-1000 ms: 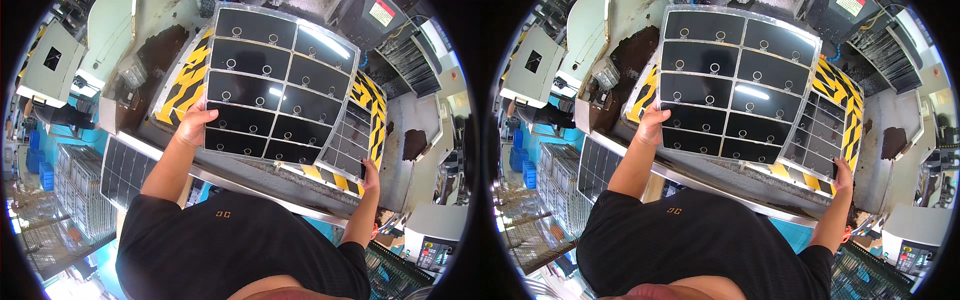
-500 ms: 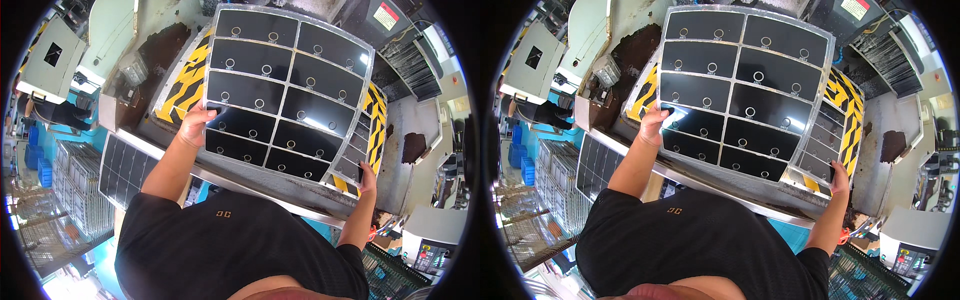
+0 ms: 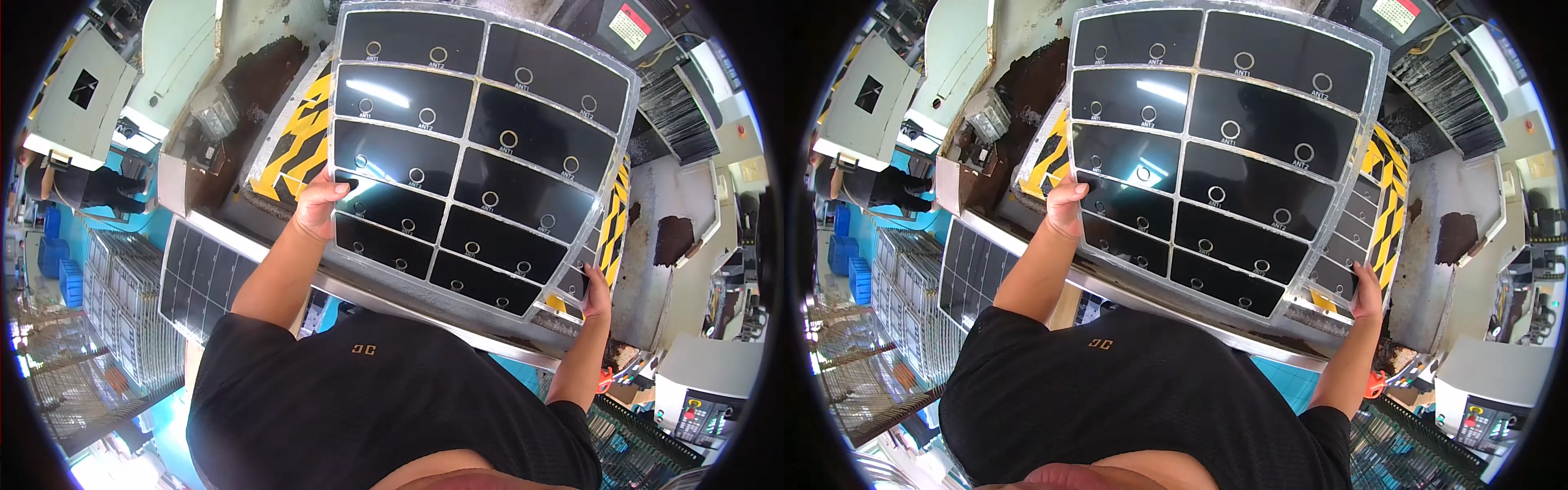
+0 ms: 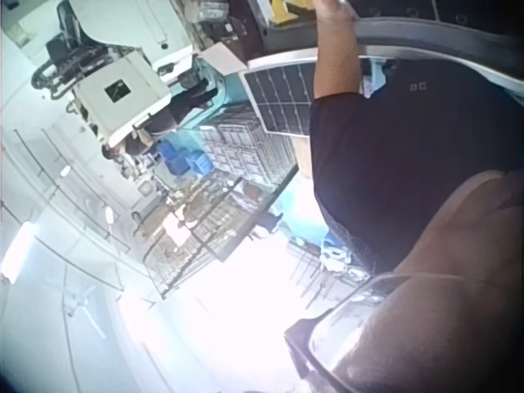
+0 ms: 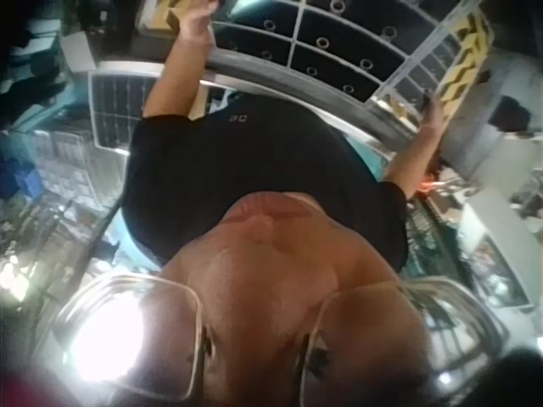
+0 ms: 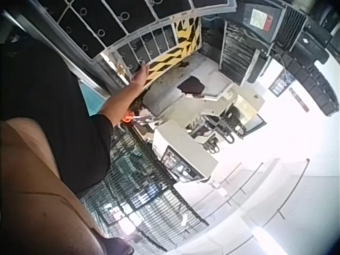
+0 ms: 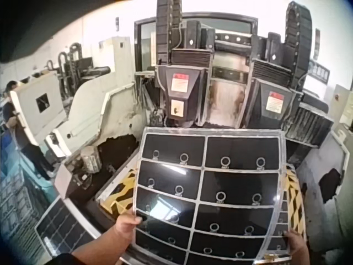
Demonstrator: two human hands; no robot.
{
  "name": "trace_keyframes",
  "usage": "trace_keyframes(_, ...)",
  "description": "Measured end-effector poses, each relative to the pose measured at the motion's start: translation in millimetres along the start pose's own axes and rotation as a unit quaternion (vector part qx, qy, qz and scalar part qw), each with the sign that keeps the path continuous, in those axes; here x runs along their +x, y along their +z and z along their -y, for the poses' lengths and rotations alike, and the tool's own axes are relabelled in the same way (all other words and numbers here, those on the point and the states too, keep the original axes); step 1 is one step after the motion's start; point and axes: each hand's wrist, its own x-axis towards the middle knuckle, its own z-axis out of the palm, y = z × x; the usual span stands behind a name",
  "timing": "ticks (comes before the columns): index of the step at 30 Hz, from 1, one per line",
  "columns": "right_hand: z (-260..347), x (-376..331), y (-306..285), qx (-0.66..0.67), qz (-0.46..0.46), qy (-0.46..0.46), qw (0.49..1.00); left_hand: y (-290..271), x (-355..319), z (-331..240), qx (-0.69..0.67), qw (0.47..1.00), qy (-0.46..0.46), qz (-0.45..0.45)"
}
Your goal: The person uses an air gun to clean a machine bed, removes two glass panels, and places them on a rack. After pressing buttons on the control panel, they clean the surface again and carefully position two new glass panels onto the machine bed.
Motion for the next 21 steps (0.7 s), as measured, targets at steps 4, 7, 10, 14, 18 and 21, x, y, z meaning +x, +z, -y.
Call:
trace_keyframes(4, 1.8, -5.4, 5.7, 0.004, 0.008, -0.008, 1.0, -0.7, -0.1, 3.1, 0.001, 1.0, 0.025, -0.013)
trace_keyframes(7, 5.6, -10.7, 11.1, 0.0, 0.007, -0.01, 1.0, -2.1, 0.2, 2.5, 0.009, 1.0, -0.009, -0.013)
trace_keyframes(10, 4.4, -9.3, 11.3, -0.009, 0.004, -0.014, 1.0, -3.1, 0.0, 2.4, 0.015, 1.0, -0.011, -0.017)
trace_keyframes(14, 5.8, -13.2, 21.9, -0.01, 0.001, -0.024, 1.0, -7.3, -1.9, 2.4, 0.026, 0.999, -0.006, -0.017)
trace_keyframes(18, -1.7, -7.8, 12.6, -0.01, 0.032, -0.042, 0.999, -10.2, -1.6, 4.9, 0.055, 0.997, 0.004, -0.052)
trace_keyframes(21, -3.9, -7.0, 15.3, -0.006, 0.029, -0.044, 0.999, -12.9, -3.8, 6.6, 0.059, 0.996, -0.008, -0.068)
